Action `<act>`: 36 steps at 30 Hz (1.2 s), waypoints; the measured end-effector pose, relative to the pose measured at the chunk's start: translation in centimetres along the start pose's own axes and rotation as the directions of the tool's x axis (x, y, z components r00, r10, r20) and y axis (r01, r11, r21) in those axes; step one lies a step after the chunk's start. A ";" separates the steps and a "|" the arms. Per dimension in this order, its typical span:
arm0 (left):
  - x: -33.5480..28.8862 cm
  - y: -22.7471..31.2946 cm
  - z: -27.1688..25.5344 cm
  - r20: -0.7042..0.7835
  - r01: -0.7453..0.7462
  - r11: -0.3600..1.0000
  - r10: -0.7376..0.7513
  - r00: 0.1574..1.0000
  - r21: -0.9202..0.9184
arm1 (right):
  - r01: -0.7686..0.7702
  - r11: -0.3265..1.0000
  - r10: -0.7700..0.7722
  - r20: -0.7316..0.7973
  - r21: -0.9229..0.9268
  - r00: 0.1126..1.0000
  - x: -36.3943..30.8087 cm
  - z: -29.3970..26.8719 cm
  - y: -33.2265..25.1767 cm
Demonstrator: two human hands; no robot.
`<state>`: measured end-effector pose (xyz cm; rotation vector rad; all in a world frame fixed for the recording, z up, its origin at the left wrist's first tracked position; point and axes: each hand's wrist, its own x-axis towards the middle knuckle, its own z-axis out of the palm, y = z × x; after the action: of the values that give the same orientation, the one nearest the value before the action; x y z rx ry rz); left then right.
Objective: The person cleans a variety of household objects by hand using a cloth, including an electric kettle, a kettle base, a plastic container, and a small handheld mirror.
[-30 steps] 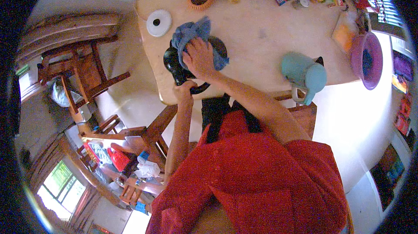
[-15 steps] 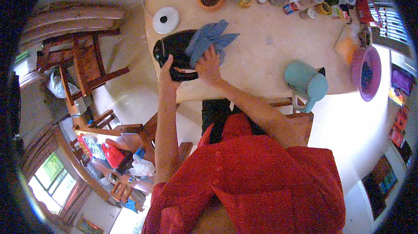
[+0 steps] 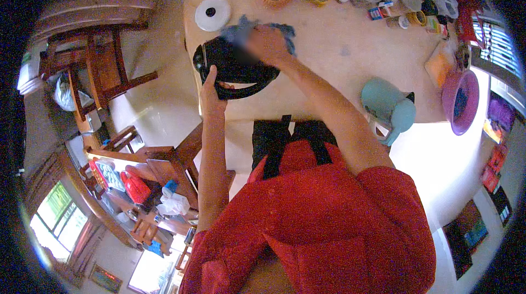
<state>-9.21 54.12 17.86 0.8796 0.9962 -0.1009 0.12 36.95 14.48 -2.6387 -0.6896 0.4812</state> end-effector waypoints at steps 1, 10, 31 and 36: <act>-0.1 -0.2 0.1 0.001 -0.027 1.000 0.027 1.000 -0.004 | 0.004 1.000 -0.004 -0.001 -0.004 1.000 0.6 1.1 1.8; 0.8 1.4 2.9 0.014 -0.123 0.983 0.123 0.992 0.136 | 0.163 0.979 -0.042 -0.660 0.123 0.750 -3.8 7.3 4.4; 1.4 2.7 4.7 -0.039 -0.105 0.985 0.111 0.993 0.133 | 0.115 0.988 -0.071 -0.355 0.103 0.932 -5.9 6.5 2.5; 2.4 2.6 3.4 -0.034 -0.090 0.989 0.094 0.995 0.113 | 0.203 0.908 0.012 -0.507 0.366 0.862 -6.1 6.8 2.9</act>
<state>-4.34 54.28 18.40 1.0323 0.9926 -0.0612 -6.52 33.25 8.71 -2.1729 -0.4834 -0.0975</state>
